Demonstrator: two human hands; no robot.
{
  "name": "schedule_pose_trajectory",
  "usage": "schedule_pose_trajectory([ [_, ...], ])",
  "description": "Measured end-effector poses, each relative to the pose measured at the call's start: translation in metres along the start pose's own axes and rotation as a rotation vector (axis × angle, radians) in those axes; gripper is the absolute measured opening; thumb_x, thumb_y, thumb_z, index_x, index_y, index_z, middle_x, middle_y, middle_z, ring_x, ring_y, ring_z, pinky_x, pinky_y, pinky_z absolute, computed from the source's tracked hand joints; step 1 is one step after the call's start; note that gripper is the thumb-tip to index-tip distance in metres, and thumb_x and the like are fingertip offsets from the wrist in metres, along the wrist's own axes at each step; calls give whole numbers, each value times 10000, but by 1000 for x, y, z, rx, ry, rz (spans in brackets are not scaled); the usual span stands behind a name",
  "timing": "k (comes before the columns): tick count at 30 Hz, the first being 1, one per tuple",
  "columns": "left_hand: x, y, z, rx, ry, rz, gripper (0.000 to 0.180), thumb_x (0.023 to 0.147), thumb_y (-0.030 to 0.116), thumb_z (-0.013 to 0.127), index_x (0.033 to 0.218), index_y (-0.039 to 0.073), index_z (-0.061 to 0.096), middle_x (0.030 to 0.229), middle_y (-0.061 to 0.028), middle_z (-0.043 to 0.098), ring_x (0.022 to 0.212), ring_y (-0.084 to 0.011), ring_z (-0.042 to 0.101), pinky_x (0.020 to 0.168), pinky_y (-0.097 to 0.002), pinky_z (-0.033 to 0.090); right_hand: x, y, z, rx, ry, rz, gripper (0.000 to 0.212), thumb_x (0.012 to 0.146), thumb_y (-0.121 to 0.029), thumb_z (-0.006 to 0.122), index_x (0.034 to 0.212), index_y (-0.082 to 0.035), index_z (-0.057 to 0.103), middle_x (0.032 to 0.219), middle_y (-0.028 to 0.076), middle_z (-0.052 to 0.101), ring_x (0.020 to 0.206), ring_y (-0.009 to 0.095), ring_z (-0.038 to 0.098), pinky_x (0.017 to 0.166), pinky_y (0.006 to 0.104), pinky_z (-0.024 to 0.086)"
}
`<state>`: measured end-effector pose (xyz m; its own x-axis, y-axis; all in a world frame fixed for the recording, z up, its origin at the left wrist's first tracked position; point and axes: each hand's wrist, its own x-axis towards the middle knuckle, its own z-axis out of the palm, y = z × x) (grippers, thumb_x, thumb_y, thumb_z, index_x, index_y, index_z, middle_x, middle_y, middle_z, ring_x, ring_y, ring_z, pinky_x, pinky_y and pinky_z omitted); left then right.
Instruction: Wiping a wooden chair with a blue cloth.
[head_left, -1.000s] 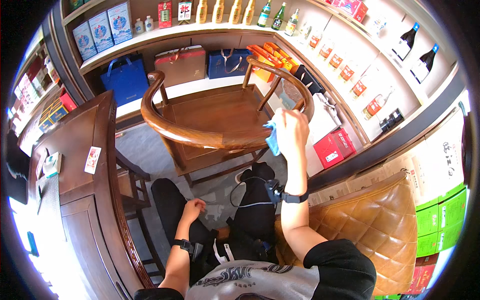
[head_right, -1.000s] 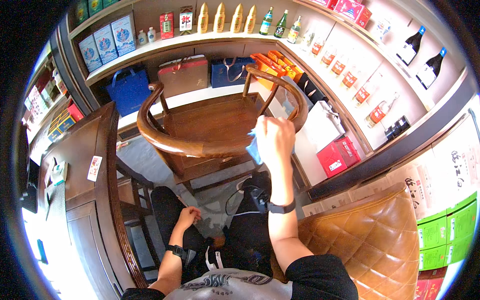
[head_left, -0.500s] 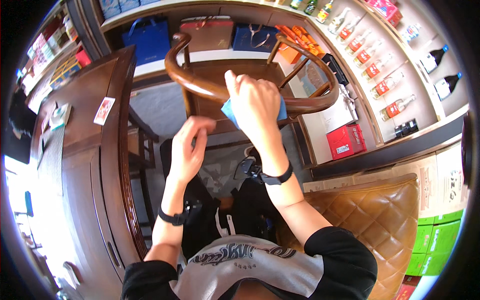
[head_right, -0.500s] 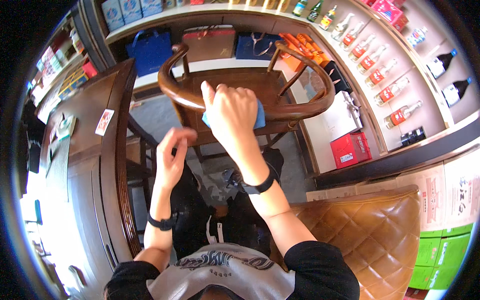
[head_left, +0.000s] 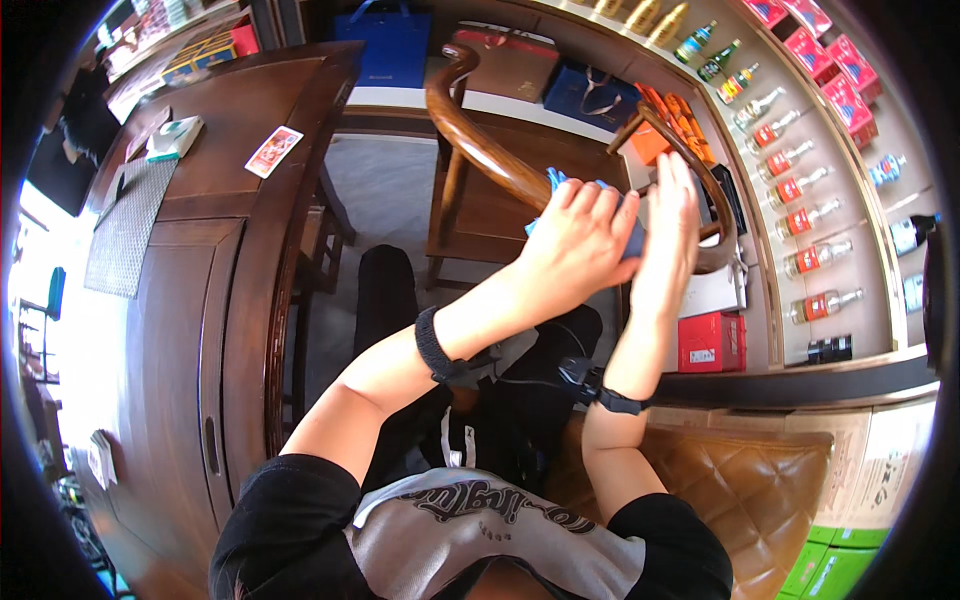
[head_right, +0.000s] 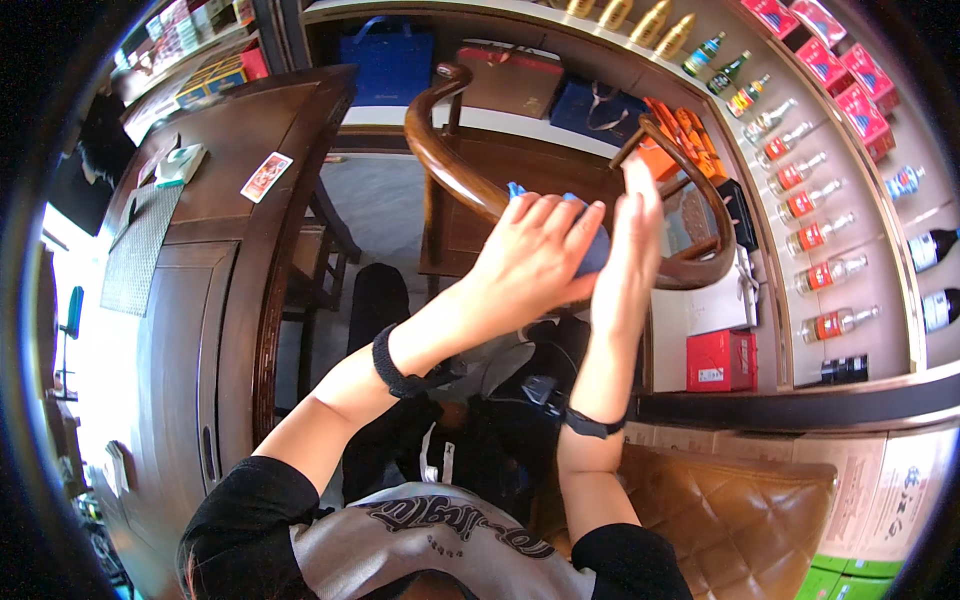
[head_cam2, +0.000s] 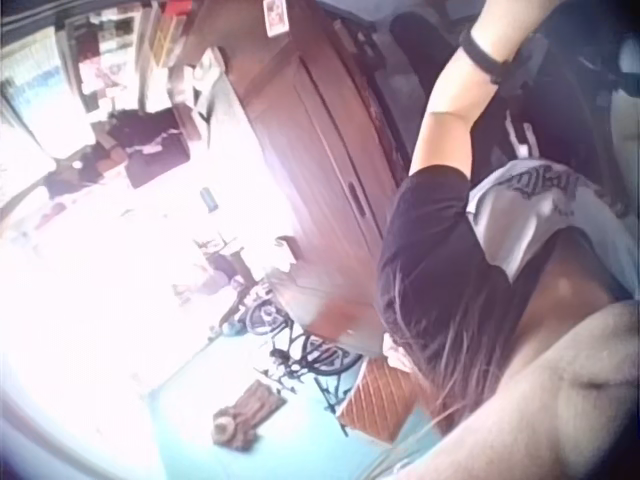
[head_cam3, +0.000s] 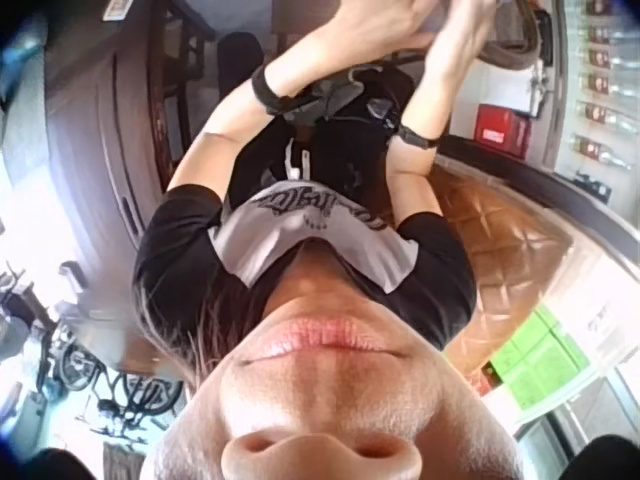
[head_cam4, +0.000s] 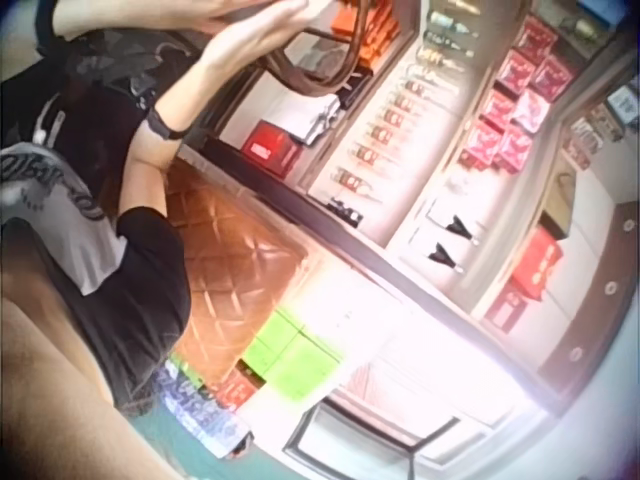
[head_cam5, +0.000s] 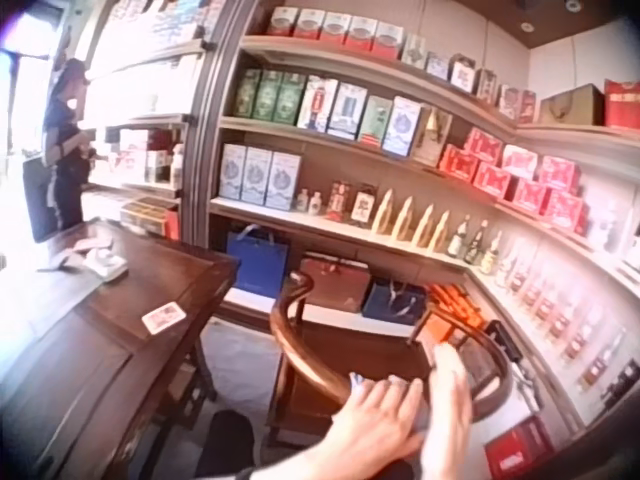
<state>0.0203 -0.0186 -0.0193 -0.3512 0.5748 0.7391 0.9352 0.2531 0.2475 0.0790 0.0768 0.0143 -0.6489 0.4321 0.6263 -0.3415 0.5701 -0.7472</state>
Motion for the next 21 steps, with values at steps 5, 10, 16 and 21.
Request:
schedule_pose_trajectory([
  [5, -2, -8, 28, -20, 262, 32, 276, 763, 271, 624, 930, 54, 590, 838, -78, 552, 804, -235, 546, 765, -372, 407, 11, 39, -37, -367, 99, 78, 480, 1006, -349, 331, 1178, 36, 560, 1166, 180, 594, 1139, 256, 538, 981, 363, 380],
  [10, -2, -15, 29, -59, 309, 12, 203, 754, 214, 597, 886, 60, 612, 830, -73, 593, 758, -226, 565, 748, -363, 420, -6, 53, -63, -722, -93, 183, 464, 997, -271, 359, 807, 24, 664, 776, 145, 662, 791, 300, 629, 712, 396, 456],
  [16, -10, -56, 22, -60, 428, 97, 237, 759, 210, 507, 890, 55, 629, 841, -70, 626, 754, -226, 594, 736, -377, 442, -11, 67, -61, -791, 40, -377, 368, 945, -158, 388, 681, -23, 607, 631, 107, 585, 612, 288, 564, 647, 388, 411],
  [21, -20, -125, 7, -132, 396, 112, 240, 776, 209, 479, 899, 63, 625, 869, -71, 626, 793, -229, 583, 790, -388, 414, -10, 68, -57, -779, 72, -468, 338, 927, -157, 380, 696, -32, 593, 621, 89, 582, 595, 263, 556, 640, 373, 408],
])
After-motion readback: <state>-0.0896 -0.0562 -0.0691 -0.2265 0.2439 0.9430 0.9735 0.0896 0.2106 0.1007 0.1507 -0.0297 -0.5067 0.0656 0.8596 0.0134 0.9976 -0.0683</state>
